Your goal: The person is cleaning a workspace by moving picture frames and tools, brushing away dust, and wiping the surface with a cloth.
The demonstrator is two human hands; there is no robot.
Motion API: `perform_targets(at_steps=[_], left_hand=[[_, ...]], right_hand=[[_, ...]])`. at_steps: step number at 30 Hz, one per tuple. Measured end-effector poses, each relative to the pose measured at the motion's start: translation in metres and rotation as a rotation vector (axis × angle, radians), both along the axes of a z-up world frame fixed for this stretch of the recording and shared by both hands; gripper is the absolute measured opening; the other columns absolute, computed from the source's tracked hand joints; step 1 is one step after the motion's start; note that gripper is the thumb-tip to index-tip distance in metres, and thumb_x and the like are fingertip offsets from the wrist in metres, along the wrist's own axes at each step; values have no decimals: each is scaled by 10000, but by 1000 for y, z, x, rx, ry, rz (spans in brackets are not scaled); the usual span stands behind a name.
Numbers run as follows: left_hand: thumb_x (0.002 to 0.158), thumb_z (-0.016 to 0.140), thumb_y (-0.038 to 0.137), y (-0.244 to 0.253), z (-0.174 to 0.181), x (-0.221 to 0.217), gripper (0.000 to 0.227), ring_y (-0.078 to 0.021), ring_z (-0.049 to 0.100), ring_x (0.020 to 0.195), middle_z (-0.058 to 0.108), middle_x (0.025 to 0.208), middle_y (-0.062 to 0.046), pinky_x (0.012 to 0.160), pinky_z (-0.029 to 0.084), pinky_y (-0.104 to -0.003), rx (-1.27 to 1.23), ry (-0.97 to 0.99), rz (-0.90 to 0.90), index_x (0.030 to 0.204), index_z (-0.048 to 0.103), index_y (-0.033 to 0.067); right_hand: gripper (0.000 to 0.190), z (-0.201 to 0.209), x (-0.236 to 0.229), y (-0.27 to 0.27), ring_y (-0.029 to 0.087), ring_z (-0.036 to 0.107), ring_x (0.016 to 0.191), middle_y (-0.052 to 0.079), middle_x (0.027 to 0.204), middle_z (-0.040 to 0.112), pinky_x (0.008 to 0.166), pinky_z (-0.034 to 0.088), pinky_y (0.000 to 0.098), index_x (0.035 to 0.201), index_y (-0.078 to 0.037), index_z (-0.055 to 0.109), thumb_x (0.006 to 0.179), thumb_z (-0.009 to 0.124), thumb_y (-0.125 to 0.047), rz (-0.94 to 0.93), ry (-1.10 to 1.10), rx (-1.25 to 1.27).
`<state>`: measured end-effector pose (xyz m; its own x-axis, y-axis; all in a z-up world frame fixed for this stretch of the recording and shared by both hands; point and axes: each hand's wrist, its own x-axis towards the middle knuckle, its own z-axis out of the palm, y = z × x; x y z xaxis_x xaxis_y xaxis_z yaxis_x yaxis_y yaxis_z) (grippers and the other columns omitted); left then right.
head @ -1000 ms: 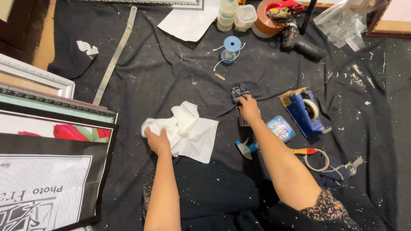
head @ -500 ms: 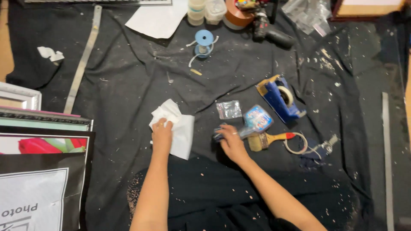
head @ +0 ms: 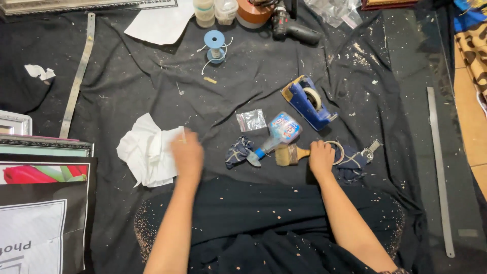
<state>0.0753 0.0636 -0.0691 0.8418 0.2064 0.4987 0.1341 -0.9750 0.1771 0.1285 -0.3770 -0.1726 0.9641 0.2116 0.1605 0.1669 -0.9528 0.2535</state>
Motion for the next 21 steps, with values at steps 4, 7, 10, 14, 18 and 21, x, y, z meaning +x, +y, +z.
perform_targets(at_steps=[4,7,10,14,18,21], left_hand=[[818,714,119,-102,-32,12,52,-315,727,758,701,752,-73,625,578,-419,-341,603,-275,857,743,140],[802,756,171,-151,-69,2,555,-375,651,1090,593,1262,-152,935,553,-454,-435,510,-519,1319,570,98],[637,920,217,-164,-69,1,794,-363,601,1133,535,1308,-170,956,522,-438,-194,590,-348,1313,543,40],[588,929,270,-160,-68,3,641,-328,585,1001,556,1112,-127,863,457,-454,-2,515,-289,1098,600,65],[587,906,271,-145,-64,-1,497,-321,587,956,616,1001,-98,825,436,-488,20,441,-158,995,668,115],[575,909,350,-124,-73,-12,484,-300,597,970,631,988,-70,820,439,-482,73,417,96,951,670,163]], right_hand=[[362,-9,-3,-5,323,600,1081,43,1032,661,904,418,489,1020,-222,648,696,794,-289,83,263,-28],[341,45,-16,-3,380,727,943,102,1001,701,785,529,541,1163,-255,562,885,663,-424,-81,623,109],[368,119,-24,-2,407,729,964,105,1074,676,844,569,525,1249,-270,644,889,718,-284,-182,675,321],[326,148,-31,19,388,689,1006,144,1019,687,892,541,449,1153,-194,734,845,819,-257,-183,521,885],[261,109,-34,47,370,652,1020,147,1052,613,892,534,432,1128,-151,701,911,768,-281,-25,481,1055],[134,140,-26,63,367,686,910,180,906,682,817,540,437,944,-92,691,964,645,-217,-152,328,1155]])
